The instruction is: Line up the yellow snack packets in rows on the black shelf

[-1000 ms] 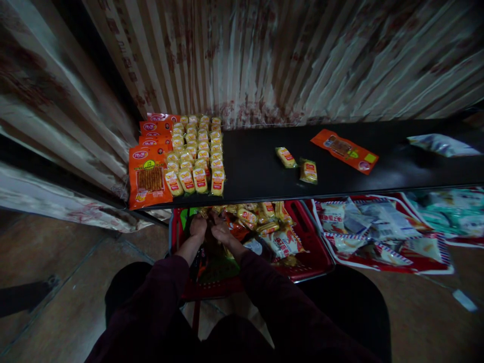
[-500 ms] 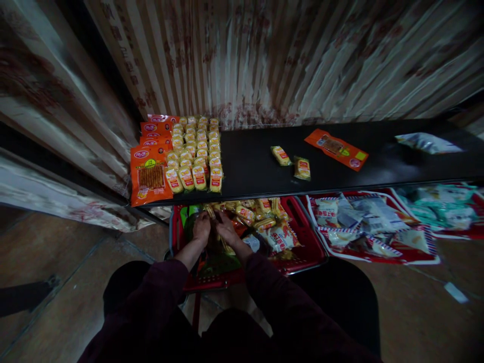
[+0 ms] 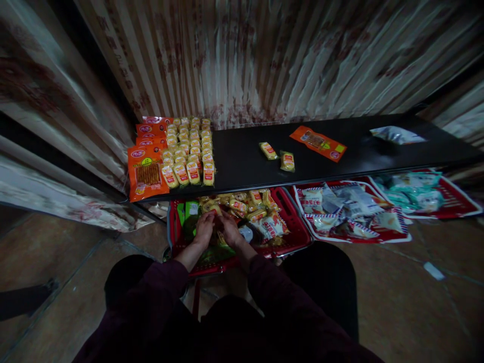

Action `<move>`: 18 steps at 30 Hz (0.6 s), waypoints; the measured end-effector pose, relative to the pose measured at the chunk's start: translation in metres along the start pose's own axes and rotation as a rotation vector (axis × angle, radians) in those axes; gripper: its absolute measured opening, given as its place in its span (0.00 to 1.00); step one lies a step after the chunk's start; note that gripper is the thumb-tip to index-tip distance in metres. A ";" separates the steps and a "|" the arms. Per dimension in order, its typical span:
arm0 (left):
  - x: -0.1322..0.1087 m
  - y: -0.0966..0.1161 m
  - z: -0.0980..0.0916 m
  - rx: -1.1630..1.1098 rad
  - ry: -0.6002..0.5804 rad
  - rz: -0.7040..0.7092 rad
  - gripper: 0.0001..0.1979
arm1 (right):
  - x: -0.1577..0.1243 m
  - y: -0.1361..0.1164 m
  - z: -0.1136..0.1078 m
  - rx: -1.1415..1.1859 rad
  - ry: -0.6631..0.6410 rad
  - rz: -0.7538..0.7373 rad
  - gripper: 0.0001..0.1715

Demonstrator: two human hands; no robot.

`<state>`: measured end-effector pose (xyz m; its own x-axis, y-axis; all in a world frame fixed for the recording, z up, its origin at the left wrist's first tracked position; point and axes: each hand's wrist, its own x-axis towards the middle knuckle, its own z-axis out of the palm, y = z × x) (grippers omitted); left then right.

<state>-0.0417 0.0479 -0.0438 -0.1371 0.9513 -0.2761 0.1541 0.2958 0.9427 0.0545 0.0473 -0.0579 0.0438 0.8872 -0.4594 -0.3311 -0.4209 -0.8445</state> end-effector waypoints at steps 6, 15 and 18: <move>-0.010 0.013 -0.003 -0.235 -0.009 -0.126 0.12 | -0.013 -0.011 -0.011 0.107 0.012 0.104 0.15; -0.027 0.010 0.003 -0.232 -0.033 -0.091 0.16 | -0.025 -0.012 -0.026 0.115 0.016 0.176 0.10; -0.029 0.009 0.003 -0.221 -0.054 -0.109 0.21 | -0.025 -0.012 -0.033 0.114 0.033 0.265 0.07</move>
<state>-0.0333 0.0228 -0.0279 -0.0877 0.9200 -0.3821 -0.0777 0.3761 0.9233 0.0882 0.0237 -0.0457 -0.0278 0.7418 -0.6701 -0.4385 -0.6115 -0.6587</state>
